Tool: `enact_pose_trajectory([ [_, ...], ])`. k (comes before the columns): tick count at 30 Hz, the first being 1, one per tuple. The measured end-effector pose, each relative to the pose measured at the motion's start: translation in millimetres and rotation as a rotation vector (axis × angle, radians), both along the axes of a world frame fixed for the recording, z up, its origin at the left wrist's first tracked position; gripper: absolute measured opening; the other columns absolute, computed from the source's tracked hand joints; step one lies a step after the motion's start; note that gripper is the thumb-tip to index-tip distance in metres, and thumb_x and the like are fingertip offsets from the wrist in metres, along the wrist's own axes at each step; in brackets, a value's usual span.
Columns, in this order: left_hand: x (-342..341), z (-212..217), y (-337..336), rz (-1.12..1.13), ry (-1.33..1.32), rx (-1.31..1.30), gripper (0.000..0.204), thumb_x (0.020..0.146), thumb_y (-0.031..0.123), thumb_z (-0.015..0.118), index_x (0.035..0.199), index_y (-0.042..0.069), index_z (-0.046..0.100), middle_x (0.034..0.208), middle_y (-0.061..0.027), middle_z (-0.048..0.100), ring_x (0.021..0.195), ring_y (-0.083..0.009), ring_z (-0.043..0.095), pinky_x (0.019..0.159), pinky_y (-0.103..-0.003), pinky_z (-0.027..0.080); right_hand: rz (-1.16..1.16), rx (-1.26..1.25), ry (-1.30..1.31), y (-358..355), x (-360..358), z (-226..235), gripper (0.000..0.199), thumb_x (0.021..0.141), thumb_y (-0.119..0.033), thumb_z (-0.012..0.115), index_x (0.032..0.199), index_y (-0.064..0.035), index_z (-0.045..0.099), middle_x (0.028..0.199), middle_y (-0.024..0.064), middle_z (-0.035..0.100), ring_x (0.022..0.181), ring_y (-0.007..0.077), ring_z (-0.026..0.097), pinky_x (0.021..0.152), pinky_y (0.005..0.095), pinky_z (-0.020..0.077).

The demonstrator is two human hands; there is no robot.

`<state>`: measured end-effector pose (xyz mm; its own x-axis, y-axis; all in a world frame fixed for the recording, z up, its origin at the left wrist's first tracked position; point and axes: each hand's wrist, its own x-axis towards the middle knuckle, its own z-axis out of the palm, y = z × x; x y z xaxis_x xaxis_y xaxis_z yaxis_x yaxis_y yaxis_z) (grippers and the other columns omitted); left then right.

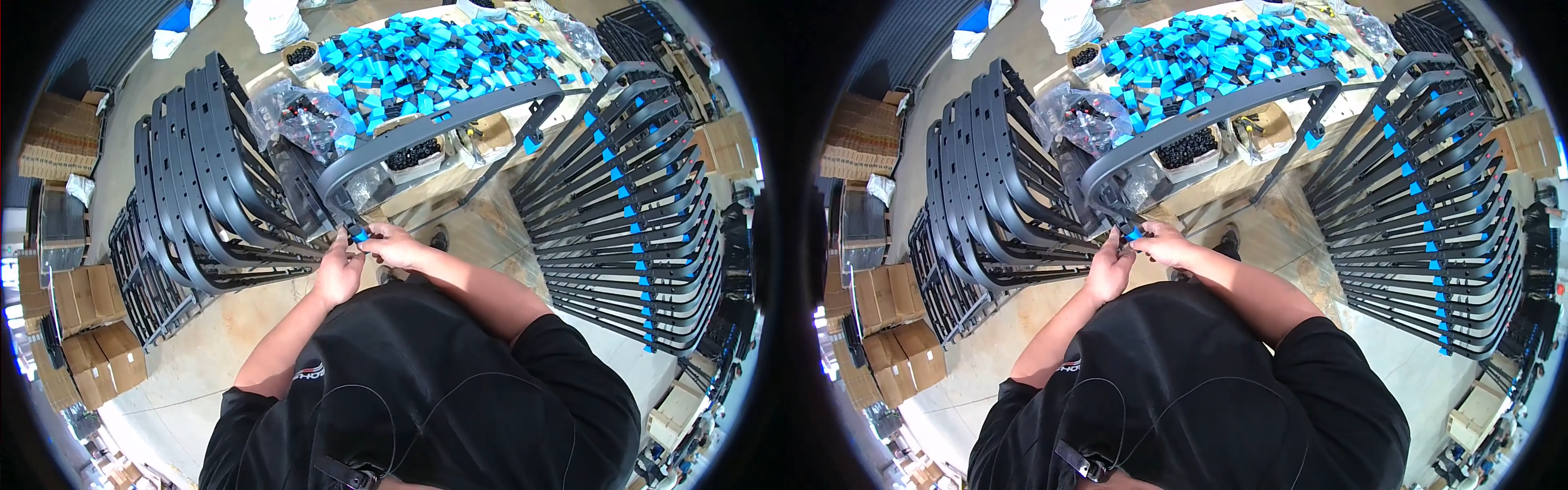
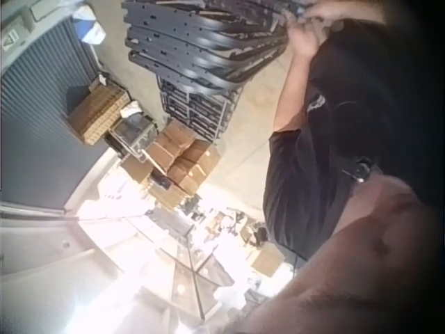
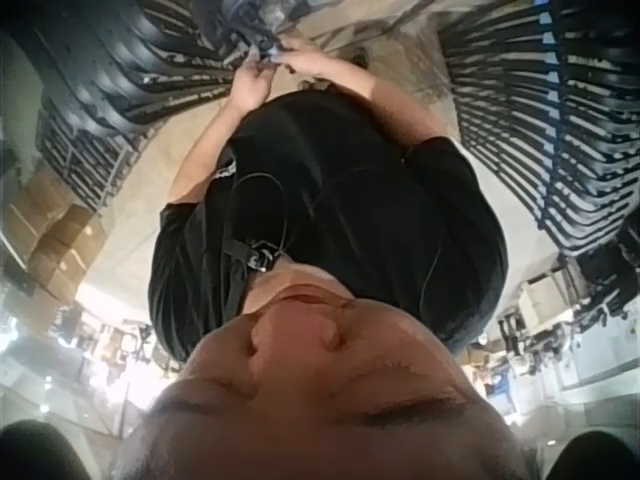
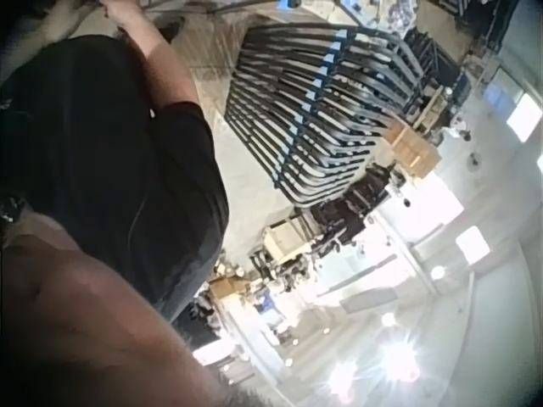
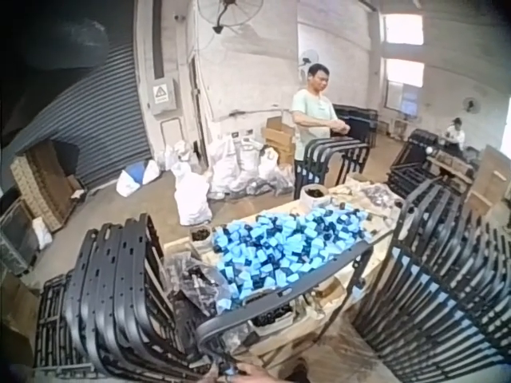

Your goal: The recorder assembles a metal frame by attaching blue plastic end-caps and hardware components using a manual tool.

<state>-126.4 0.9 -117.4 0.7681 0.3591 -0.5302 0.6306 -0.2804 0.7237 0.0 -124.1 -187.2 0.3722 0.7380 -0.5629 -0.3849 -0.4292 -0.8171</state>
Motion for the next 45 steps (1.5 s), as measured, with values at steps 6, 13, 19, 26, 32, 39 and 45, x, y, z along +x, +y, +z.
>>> enact_pose_trajectory([
  [6,0.4,7.0,5.1,-0.018,-0.083,0.333,0.042,0.092,0.016,0.062,0.127,-0.006,0.061,0.107,-0.024,0.069,0.094,-0.0349,0.069,0.087,-0.039,0.054,-0.212,-0.028,0.038,-10.2,10.4,4.6,0.041,0.093,-0.035,0.07,0.115,-0.001,0.065,0.088,0.0054,0.067,0.076,0.015,0.064,0.067,0.0313,0.0536],
  [13,11.6,33.7,-2.2,-0.288,-0.611,0.413,0.025,0.079,0.013,0.078,0.102,0.007,0.073,0.091,-0.0107,0.067,0.089,-0.0307,0.064,0.08,-0.04,0.053,-0.217,0.352,0.656,-24.9,20.7,58.4,0.057,0.103,-0.051,0.05,0.128,-0.001,0.057,0.114,0.0138,0.068,0.102,0.0231,0.068,0.096,0.0397,0.0516],
  [19,15.3,24.6,-1.3,-0.285,-0.646,0.529,0.019,0.08,0.011,0.079,0.098,0.005,0.074,0.091,-0.0118,0.068,0.086,-0.0304,0.066,0.079,-0.039,0.054,-0.235,0.306,0.628,-29.2,18.2,65.8,0.056,0.104,-0.048,0.05,0.131,0.0002,0.055,0.117,0.0153,0.066,0.104,0.0237,0.068,0.099,0.0402,0.0511],
  [26,16.5,25.2,-3.8,-0.165,-0.761,0.538,0.013,0.081,0.01,0.078,0.091,0.004,0.072,0.088,-0.0126,0.068,0.081,-0.0304,0.066,0.074,-0.038,0.054,-0.28,0.269,0.453,-31.4,10.7,62.1,0.033,0.102,-0.024,0.059,0.121,0.0034,0.061,0.107,0.0132,0.069,0.089,0.0219,0.069,0.083,0.0368,0.0575],
  [32,14.6,20.0,-1.0,-0.126,-0.739,0.523,0.012,0.079,0.01,0.079,0.086,0.005,0.071,0.083,-0.0104,0.067,0.079,-0.0296,0.066,0.073,-0.038,0.054,-0.221,0.297,0.493,-23.8,8.4,55.8,0.022,0.099,-0.015,0.063,0.11,0.0035,0.065,0.095,0.0098,0.07,0.08,0.0173,0.067,0.072,0.0321,0.0564],
  [39,7.0,4.9,11.7,0.125,-0.285,0.448,0.022,0.093,0.025,0.069,0.089,0.003,0.071,0.087,-0.0178,0.069,0.08,-0.0362,0.067,0.071,-0.044,0.054,-0.174,0.139,0.073,-1.5,21.3,18.0,0.018,0.094,-0.008,0.065,0.109,0.0023,0.065,0.088,0.0066,0.068,0.074,0.0126,0.064,0.064,0.0286,0.0559],
  [45,18.2,-14.8,21.7,-0.061,-0.206,0.537,0.031,0.1,0.027,0.057,0.09,-0.002,0.061,0.09,-0.0286,0.065,0.087,-0.0476,0.063,0.078,-0.052,0.051,-0.176,0.104,-0.109,26.2,23.3,15.4,0.02,0.092,-0.007,0.067,0.109,0.0017,0.067,0.084,0.006,0.069,0.069,0.0124,0.065,0.065,0.0284,0.0553],
])
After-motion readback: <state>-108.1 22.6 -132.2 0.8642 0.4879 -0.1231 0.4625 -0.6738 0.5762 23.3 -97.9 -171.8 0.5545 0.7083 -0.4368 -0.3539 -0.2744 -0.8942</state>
